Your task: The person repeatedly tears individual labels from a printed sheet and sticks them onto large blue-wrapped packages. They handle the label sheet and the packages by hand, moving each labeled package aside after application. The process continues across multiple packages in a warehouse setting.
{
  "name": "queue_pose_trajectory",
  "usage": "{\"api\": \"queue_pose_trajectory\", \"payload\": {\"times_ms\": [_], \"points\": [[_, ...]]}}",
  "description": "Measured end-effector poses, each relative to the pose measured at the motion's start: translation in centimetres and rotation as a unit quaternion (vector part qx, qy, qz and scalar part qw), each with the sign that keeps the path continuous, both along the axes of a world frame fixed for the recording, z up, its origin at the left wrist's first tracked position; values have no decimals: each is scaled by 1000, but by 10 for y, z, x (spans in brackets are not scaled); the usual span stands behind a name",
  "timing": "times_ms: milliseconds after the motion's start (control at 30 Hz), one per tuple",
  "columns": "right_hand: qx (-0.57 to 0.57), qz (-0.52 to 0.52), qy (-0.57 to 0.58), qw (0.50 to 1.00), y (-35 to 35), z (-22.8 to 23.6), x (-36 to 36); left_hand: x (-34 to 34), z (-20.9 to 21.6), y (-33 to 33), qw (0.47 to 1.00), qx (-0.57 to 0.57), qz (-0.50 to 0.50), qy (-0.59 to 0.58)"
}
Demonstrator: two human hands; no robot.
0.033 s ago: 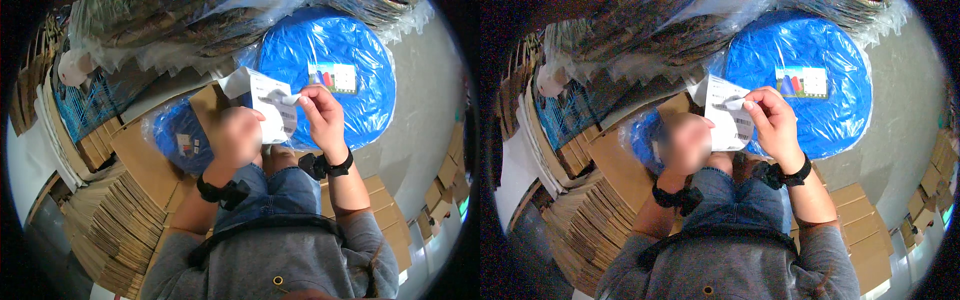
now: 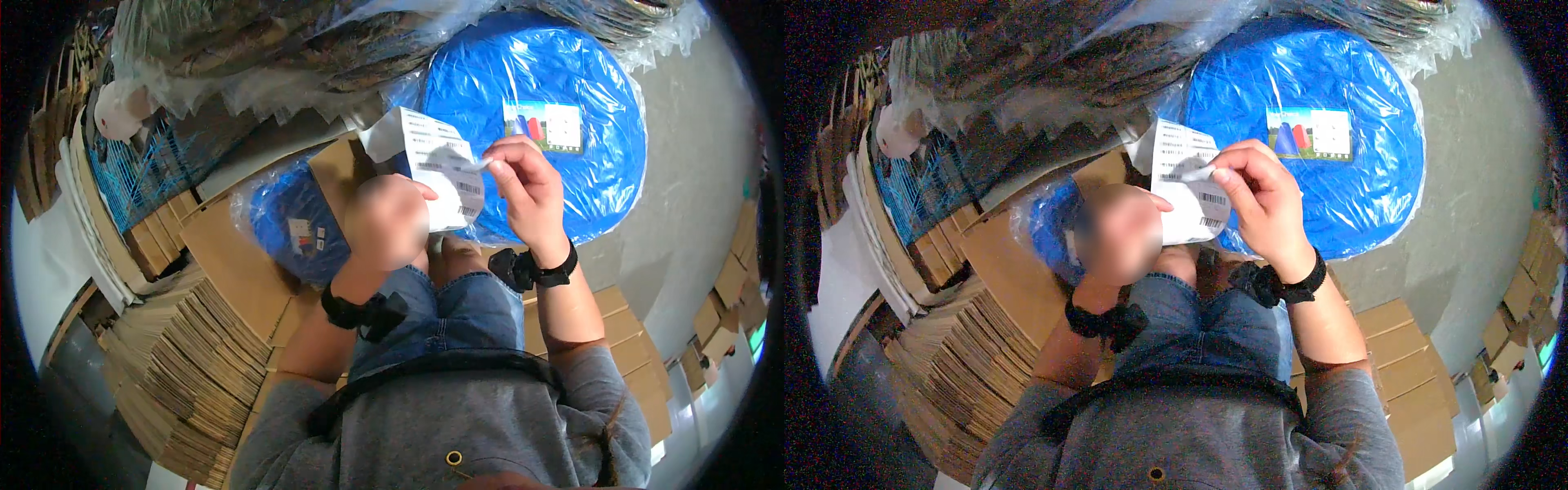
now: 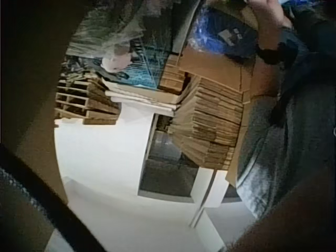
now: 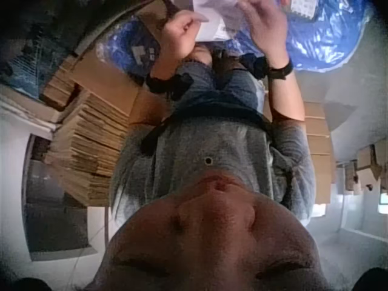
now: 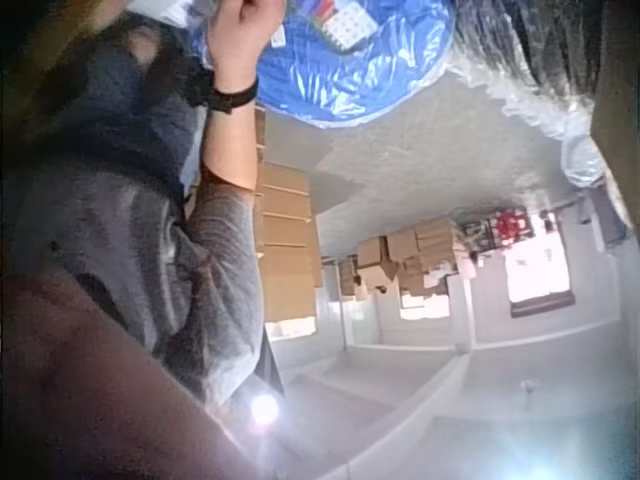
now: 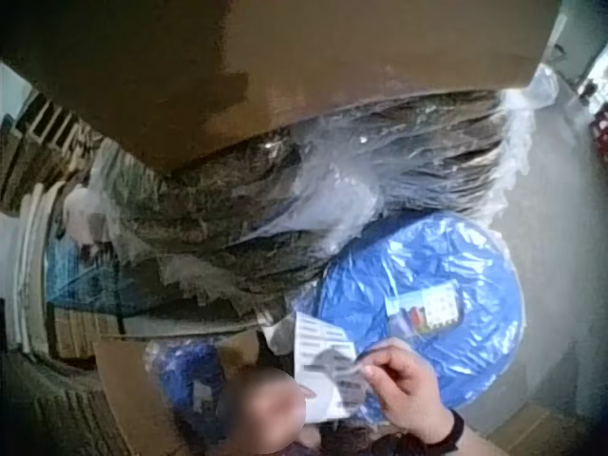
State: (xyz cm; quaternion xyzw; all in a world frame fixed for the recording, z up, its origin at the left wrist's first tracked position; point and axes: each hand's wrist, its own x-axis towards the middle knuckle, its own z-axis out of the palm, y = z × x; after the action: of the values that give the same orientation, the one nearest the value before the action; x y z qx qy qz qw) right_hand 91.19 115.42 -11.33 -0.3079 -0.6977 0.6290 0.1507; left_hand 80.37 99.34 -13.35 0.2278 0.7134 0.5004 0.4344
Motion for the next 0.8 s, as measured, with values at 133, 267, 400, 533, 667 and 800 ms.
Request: {"api": "queue_pose_trajectory", "payload": {"times_ms": [133, 267, 400, 533, 667, 800], "points": [[61, 115, 126, 983, 4, 0, 1, -2, -3, 0, 994, 12, 3, -105], [110, 182, 141, 967, 2, -1, 1, -5, -10, -6, 953, 30, 80, -290], [129, 221, 137, 957, -2, -4, -3, -4, -13, -9, 906, 31, 123, -403], [149, 220, 128, 956, -7, -9, -5, -7, -10, -10, 913, 73, 58, -397], [47, 152, 51, 986, -8, -11, -3, -5, -13, -12, 929, 45, 116, -348], [-112, 40, -9, 993, -11, -24, 6, -2, -17, -10, 981, 41, 113, -154]]}}
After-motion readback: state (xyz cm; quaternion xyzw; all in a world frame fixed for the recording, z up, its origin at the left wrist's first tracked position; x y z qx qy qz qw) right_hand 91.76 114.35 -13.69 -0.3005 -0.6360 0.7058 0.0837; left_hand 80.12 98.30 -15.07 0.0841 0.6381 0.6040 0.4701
